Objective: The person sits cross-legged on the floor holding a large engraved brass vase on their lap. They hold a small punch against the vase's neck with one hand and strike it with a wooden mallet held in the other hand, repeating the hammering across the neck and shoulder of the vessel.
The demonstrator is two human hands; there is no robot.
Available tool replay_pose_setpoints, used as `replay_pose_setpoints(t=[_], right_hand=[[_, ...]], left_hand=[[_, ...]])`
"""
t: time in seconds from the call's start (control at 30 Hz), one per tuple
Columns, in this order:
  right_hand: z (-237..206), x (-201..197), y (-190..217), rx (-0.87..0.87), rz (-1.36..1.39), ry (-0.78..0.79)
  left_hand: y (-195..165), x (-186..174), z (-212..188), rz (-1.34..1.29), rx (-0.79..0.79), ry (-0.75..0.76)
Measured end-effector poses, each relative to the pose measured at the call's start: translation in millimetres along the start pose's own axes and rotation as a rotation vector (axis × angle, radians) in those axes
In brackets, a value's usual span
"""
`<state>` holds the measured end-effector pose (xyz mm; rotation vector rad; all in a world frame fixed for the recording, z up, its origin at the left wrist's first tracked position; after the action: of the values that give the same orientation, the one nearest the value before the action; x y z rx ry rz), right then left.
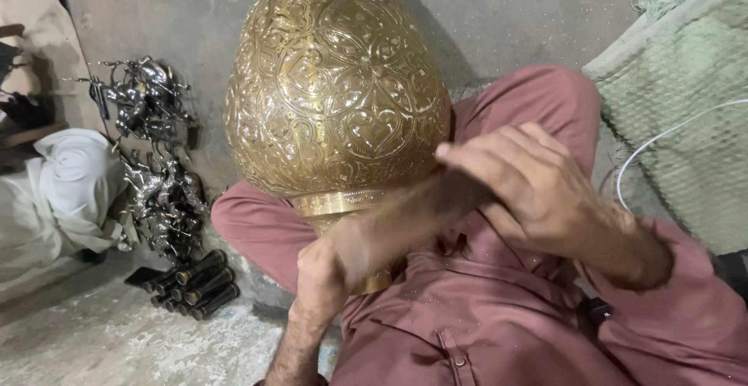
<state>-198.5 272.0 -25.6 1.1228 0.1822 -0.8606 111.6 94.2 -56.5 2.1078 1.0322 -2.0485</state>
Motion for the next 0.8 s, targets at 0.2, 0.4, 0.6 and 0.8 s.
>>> replay_pose_setpoints(t=[0.2,0.4,0.6,0.8], right_hand=[[-15.4,10.3,-7.8,-0.012,-0.263,0.046],[-26.4,15.1,-13.1,-0.062,-0.518,0.141],[-24.6,25.1,-25.1,0.168,-0.489,0.223],[-37.2,19.1,-22.9,0.094,-0.071,0.010]], left_hand=[[-8.6,-7.7,6.8,-0.200,0.163,-0.053],[-29.3,-24.8,22.8,-0.156,0.062,-0.013],[-44.5,-25.9,29.3,-0.244,-0.032,-0.083],[-47.9,-23.6,25.6,-0.223,0.069,-0.180]])
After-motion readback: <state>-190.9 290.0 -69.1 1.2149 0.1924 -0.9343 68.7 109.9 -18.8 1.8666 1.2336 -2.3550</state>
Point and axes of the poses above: each hand's wrist, its own z-axis towards the middle knuckle, its own x-axis out of the palm, y = z × x, the point moved 1 cm from there along z, towards the middle knuckle, and after that the axes turned 1 degree about -x, right-handed, at the moved point
